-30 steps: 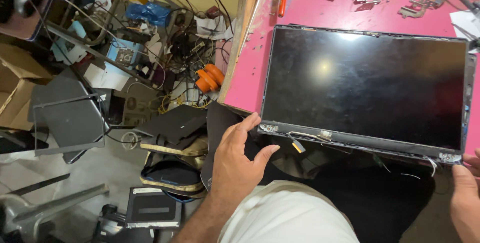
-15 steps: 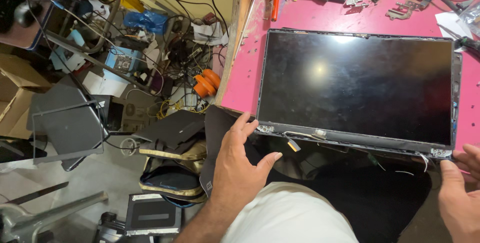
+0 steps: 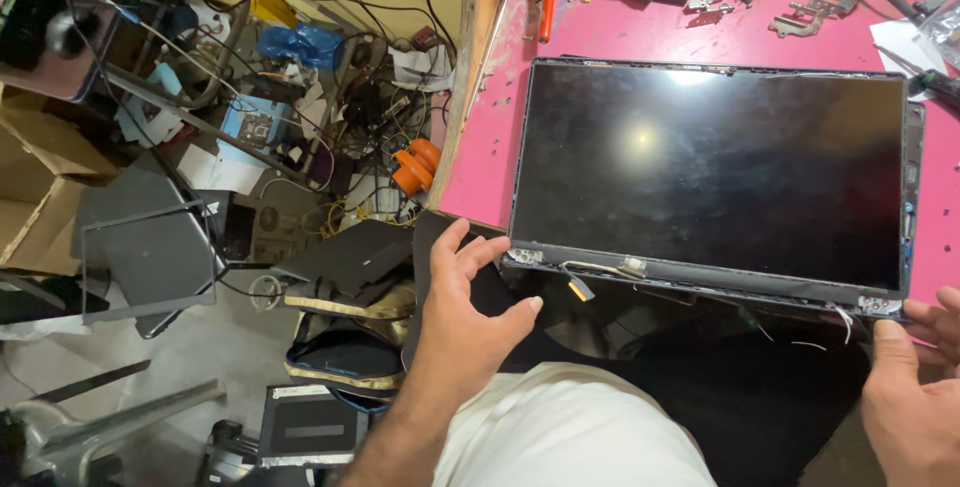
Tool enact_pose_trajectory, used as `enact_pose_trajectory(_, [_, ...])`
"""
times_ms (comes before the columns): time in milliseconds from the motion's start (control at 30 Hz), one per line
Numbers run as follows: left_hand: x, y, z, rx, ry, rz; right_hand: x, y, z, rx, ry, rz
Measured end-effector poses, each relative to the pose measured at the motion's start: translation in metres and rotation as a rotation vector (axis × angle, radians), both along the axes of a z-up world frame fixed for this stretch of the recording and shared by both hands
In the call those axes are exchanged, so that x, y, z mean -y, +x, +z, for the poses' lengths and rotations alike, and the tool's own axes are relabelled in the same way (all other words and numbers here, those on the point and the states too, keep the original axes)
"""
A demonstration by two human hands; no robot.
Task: The person removes screws and components from the hinges and lower bezel of a laptop screen assembly using a screwdriver and tweezers.
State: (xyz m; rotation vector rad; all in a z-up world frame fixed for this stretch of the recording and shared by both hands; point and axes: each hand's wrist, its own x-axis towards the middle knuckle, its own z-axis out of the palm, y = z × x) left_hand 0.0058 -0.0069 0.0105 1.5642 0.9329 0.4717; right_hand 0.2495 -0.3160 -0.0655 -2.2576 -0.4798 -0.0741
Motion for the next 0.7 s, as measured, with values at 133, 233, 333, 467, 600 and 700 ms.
enact_pose_trajectory(133, [0.000, 0.002, -0.005, 0.124, -0.221, 0.052, 0.000, -0.002, 0.000, 0.011, 0.047, 0.010])
enact_pose_trajectory(233, [-0.001, 0.004, -0.005, 0.100, -0.302, 0.091, 0.001, -0.004, 0.002, 0.005, 0.096, 0.023])
enact_pose_trajectory(333, [0.000, 0.006, -0.005, 0.081, -0.332, 0.123, -0.005, -0.005, 0.012, -0.020, 0.133, 0.010])
enact_pose_trajectory(467, [0.002, 0.006, -0.007, 0.181, -0.377, 0.150, -0.019, -0.010, 0.030, -0.042, 0.079, -0.029])
enact_pose_trajectory(600, [0.005, 0.007, -0.012, 0.205, -0.397, 0.184, -0.022, -0.009, 0.037, -0.032, 0.079, -0.023])
enact_pose_trajectory(700, [0.007, 0.007, -0.014, 0.239, -0.406, 0.184, -0.018, -0.006, 0.034, -0.061, 0.106, -0.014])
